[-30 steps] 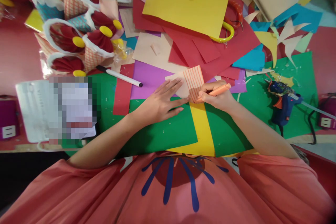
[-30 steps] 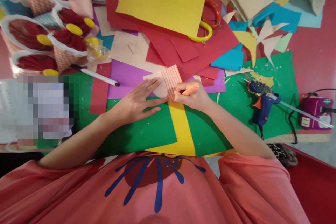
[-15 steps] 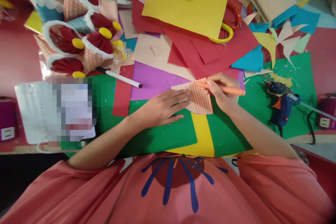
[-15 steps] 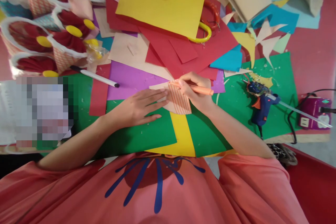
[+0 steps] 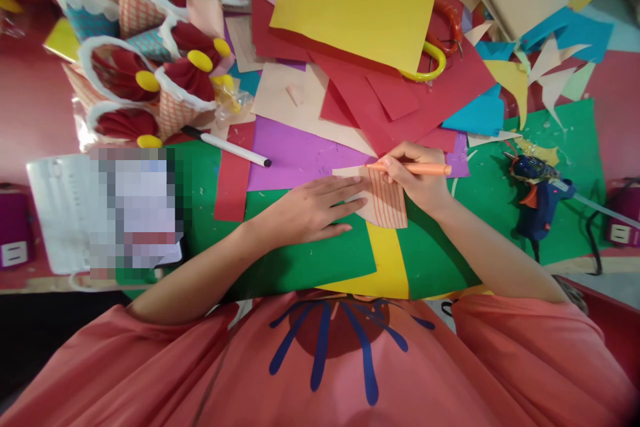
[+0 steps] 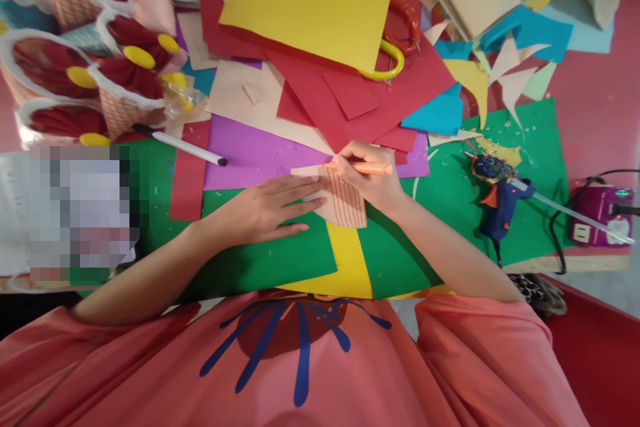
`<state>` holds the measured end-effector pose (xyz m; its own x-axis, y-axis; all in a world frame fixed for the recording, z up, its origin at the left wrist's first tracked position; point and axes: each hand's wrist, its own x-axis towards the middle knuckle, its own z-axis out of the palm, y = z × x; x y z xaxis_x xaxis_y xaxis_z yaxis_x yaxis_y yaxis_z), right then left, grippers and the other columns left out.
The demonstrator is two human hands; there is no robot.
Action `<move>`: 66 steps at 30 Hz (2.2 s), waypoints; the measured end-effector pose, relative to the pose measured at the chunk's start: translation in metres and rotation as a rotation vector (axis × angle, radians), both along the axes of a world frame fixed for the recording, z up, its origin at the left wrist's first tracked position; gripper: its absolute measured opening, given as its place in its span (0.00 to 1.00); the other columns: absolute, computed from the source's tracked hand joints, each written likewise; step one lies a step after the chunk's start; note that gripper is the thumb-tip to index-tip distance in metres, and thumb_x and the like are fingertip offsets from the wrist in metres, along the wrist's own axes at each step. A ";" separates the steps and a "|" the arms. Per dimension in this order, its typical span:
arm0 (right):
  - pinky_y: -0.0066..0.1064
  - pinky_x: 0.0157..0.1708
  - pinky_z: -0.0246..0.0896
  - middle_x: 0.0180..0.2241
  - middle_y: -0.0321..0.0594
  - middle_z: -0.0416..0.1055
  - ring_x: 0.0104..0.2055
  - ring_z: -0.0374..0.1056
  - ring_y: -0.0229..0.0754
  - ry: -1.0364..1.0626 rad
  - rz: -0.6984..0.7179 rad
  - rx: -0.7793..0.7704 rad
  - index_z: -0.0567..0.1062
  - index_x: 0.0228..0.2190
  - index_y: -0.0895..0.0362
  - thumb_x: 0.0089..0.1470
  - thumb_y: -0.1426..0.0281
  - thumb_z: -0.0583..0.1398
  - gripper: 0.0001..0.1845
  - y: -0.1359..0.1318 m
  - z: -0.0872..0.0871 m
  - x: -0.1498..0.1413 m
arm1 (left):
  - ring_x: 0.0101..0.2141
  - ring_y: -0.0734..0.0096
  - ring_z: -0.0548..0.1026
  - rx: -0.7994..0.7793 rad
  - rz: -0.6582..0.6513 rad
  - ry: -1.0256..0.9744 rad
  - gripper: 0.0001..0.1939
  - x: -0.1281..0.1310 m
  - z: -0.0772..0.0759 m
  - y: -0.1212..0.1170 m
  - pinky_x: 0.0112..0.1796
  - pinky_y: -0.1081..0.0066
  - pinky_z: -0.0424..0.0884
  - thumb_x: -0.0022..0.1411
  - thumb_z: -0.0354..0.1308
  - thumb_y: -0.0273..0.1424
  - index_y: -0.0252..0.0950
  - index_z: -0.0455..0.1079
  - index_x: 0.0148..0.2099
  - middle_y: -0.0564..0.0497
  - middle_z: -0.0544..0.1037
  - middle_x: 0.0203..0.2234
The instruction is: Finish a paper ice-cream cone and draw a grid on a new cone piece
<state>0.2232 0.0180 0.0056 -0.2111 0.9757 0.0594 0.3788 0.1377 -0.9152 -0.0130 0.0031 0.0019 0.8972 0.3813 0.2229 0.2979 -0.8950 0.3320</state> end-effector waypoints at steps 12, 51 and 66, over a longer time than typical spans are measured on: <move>0.28 0.24 0.55 0.19 0.33 0.71 0.21 0.63 0.33 -0.009 0.020 -0.018 0.71 0.22 0.57 0.57 0.61 0.60 0.17 0.001 0.000 0.000 | 0.62 0.56 0.67 -0.030 0.004 0.011 0.22 -0.001 -0.002 -0.001 0.58 0.56 0.70 0.71 0.50 0.38 0.31 0.65 0.60 0.37 0.69 0.60; 0.29 0.24 0.60 0.21 0.34 0.71 0.23 0.67 0.35 0.014 -0.036 0.037 0.72 0.25 0.56 0.58 0.62 0.59 0.14 -0.004 -0.001 0.000 | 0.58 0.52 0.70 -0.007 0.134 0.034 0.23 -0.006 -0.007 0.004 0.56 0.52 0.70 0.70 0.50 0.42 0.35 0.67 0.61 0.38 0.71 0.59; 0.26 0.23 0.53 0.18 0.31 0.68 0.20 0.62 0.31 0.032 0.009 -0.006 0.71 0.21 0.57 0.56 0.63 0.61 0.16 0.002 -0.002 0.000 | 0.54 0.51 0.73 0.040 0.148 0.041 0.23 -0.005 -0.005 0.003 0.51 0.54 0.73 0.71 0.47 0.42 0.33 0.68 0.60 0.37 0.73 0.56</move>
<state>0.2232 0.0198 0.0035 -0.2183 0.9740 0.0607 0.3481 0.1358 -0.9276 -0.0178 0.0059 -0.0030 0.8406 0.5014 0.2050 0.4400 -0.8527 0.2816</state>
